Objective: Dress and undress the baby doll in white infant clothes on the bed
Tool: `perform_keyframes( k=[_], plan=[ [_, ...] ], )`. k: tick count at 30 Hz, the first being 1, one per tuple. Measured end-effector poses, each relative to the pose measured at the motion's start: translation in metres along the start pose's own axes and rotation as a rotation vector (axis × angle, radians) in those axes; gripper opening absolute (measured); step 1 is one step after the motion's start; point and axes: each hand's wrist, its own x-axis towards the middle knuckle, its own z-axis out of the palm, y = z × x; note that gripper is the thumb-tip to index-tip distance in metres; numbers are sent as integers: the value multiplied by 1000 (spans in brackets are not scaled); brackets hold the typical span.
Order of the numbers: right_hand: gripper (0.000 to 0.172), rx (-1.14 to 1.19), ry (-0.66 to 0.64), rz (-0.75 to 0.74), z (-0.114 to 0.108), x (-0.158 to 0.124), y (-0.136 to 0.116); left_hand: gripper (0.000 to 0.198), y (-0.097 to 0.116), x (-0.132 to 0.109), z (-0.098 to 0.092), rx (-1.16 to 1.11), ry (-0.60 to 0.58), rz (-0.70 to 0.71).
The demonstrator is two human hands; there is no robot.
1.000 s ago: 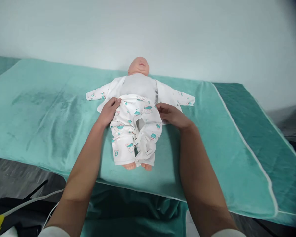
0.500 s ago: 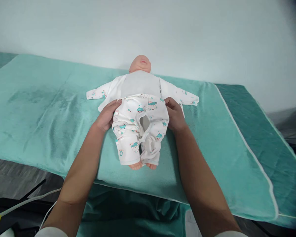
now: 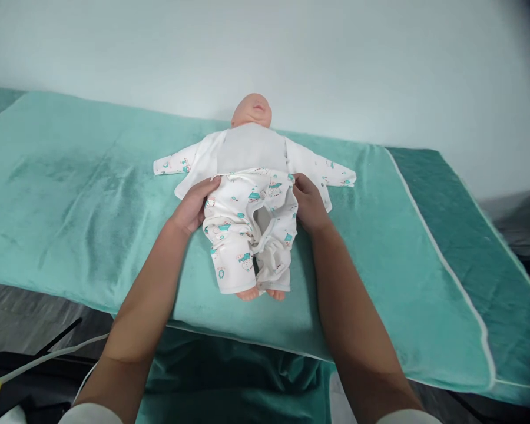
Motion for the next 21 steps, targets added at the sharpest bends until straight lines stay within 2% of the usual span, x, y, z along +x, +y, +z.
perform_keyframes(
  k=[4, 11, 18, 21],
  plan=[
    [40, 28, 16, -34, 2, 4, 3, 35, -2, 5, -1, -37, 33, 27],
    [35, 109, 85, -86, 20, 18, 2, 32, 3, 12, 6, -99, 142, 23],
    [37, 161, 64, -21, 20, 26, 1, 43, 5, 19, 4, -31, 75, 34],
    [32, 124, 50, -31, 18, 25, 6, 39, 5, 16, 1, -9, 58, 26]
  ],
)
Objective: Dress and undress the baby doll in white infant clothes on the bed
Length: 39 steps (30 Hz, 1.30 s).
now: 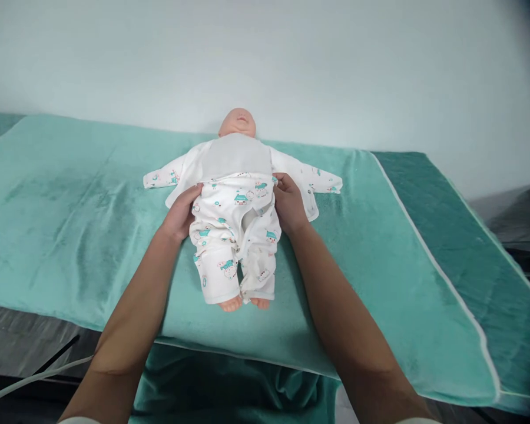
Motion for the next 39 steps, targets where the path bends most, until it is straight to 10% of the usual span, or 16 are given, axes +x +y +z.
perform_keyframes(
  k=[4, 9, 16, 24, 32, 39],
  plan=[
    [22, -184, 121, -224, -5, -6, 2, 27, -2, -6, -2, 171, 98, 72],
    [28, -484, 93, -516, -14, -14, -7, 22, -1, -9, 0, 594, 234, 502],
    [23, -552, 97, -438, -13, 2, -15, 18, 11, 14, 4, 833, 328, 641],
    [44, -188, -14, -75, -7, 48, -3, 24, 13, 77, -3, 583, 522, 362],
    [47, -515, 81, -152, -7, 29, -4, 20, 8, 50, -16, 650, 211, 343],
    [33, -519, -269, 103, -30, 19, -22, 31, 15, 25, -10, 379, 19, -31]
  ],
)
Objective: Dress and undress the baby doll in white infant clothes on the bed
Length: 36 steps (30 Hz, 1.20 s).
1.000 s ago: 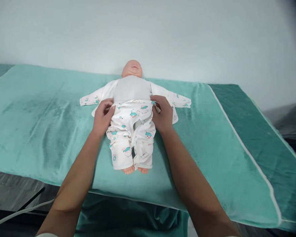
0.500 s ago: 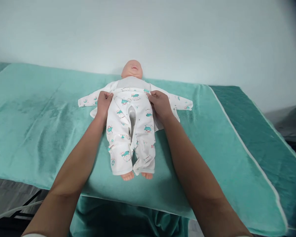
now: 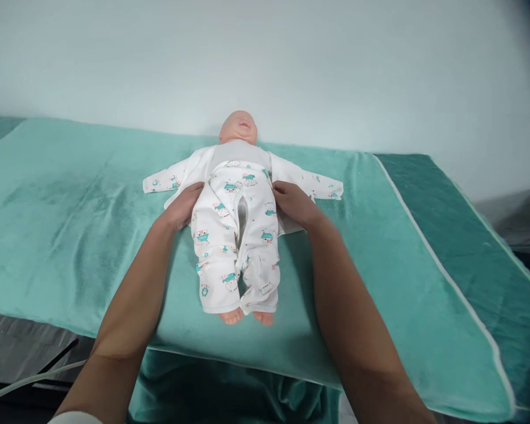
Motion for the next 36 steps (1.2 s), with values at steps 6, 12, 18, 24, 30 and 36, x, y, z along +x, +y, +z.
perform_keyframes(
  k=[6, 12, 18, 24, 30, 36],
  plan=[
    [22, 335, -68, 23, 5, 2, 14, 38, 1, -2, 12, -269, -78, -47],
    [31, 592, 185, 81, 27, -2, -2, 35, -4, -2, 15, -430, -32, 5],
    [30, 548, 321, 30, 39, 0, -10, 29, -5, -1, 16, -441, -29, -21],
    [27, 461, 339, -42, 33, 4, -12, 28, -5, 0, 21, -480, 15, -81],
    [25, 404, 298, -82, 27, 8, -11, 28, -5, 2, 21, -471, 26, -79],
    [21, 244, 305, -124, 24, 9, -9, 25, 1, -1, 25, -465, 54, -24]
  ],
)
